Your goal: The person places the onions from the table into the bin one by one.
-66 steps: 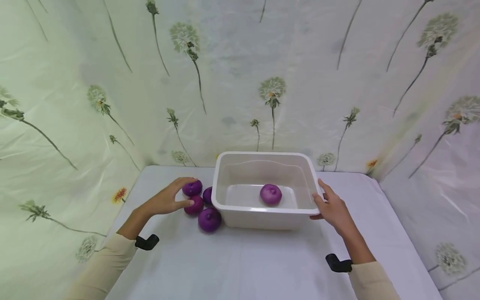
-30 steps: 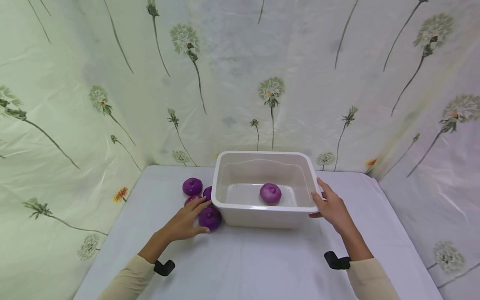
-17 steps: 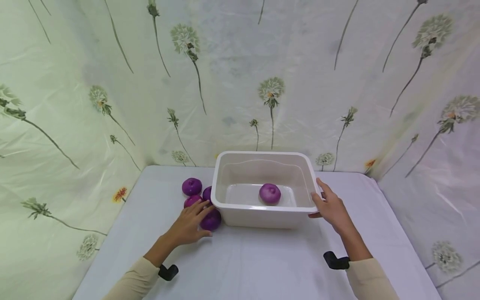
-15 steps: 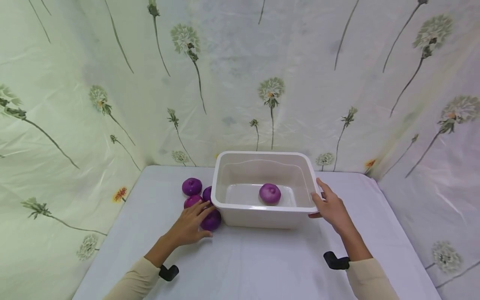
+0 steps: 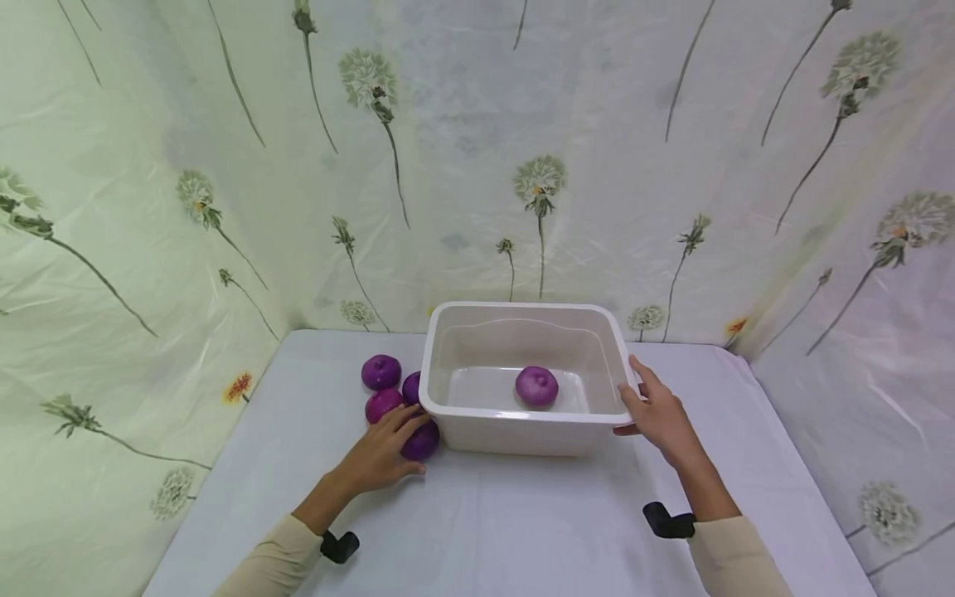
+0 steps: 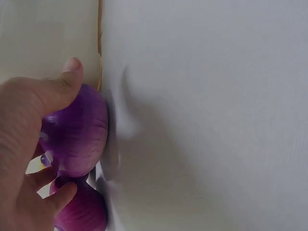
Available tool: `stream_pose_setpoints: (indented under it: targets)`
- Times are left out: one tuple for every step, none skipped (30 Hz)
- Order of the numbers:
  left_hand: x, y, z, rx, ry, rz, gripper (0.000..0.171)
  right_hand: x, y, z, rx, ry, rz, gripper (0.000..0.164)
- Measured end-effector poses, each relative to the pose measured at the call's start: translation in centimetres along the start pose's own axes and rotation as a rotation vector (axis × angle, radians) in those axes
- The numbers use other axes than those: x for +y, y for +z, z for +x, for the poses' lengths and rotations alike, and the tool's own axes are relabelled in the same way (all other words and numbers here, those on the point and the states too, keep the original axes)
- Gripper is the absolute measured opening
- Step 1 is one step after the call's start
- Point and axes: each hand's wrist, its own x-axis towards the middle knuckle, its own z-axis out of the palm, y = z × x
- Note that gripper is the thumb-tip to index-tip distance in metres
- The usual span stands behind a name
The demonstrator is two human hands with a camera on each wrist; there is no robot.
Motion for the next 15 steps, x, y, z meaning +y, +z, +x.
stream_pose_setpoints:
  targets:
    - [0.02,0.02,0.03,0.0,-0.005,-0.011,0.088,0.03,0.0,0.01,0.001,0.0,0.0,0.071]
    - [0.03,0.05,0.05,-0.002,-0.01,-0.019,0.087,0.06,0.01,0.03,0.002,-0.001,0.0,0.071]
    - [0.04,0.08,0.07,-0.004,-0.014,-0.025,0.086,0.09,0.01,0.05,0.001,-0.001,0.002,0.071]
    - [0.05,0.13,0.11,-0.006,-0.017,-0.029,0.086,0.13,0.0,0.06,0.002,-0.001,0.002,0.071]
    - [0.07,0.18,0.13,-0.009,-0.02,-0.034,0.086,0.17,0.0,0.08,0.002,-0.001,0.001,0.071]
    - [0.07,0.24,0.16,-0.009,-0.022,-0.038,0.085,0.2,-0.01,0.09,0.002,-0.001,0.001,0.071]
    - [0.07,0.3,0.18,-0.006,-0.02,-0.039,0.085,0.23,-0.01,0.1,0.002,0.0,0.002,0.071]
    - [0.08,0.34,0.21,-0.001,-0.017,-0.039,0.084,0.26,-0.02,0.11,0.002,0.0,0.002,0.071]
    - [0.08,0.39,0.22,0.006,-0.014,-0.044,0.084,0.28,-0.03,0.1,0.002,0.001,0.002,0.071]
    - [0.08,0.43,0.23,0.012,-0.013,-0.048,0.083,0.3,-0.02,0.11,0.003,0.001,0.002,0.071]
    - [0.07,0.46,0.24,0.02,-0.01,-0.055,0.082,0.31,-0.01,0.1,0.004,0.001,0.003,0.071]
    - [0.05,0.5,0.24,0.029,-0.007,-0.061,0.081,0.31,-0.01,0.1,0.004,0.001,0.004,0.071]
    - [0.04,0.54,0.25,0.036,-0.005,-0.067,0.079,0.31,0.0,0.09,0.005,0.0,0.005,0.071]
    - [0.02,0.58,0.25,0.04,-0.005,-0.072,0.078,0.31,0.0,0.07,0.006,0.0,0.004,0.071]
    - [0.0,0.63,0.24,0.044,-0.005,-0.076,0.076,0.31,0.0,0.05,0.006,0.001,0.004,0.071]
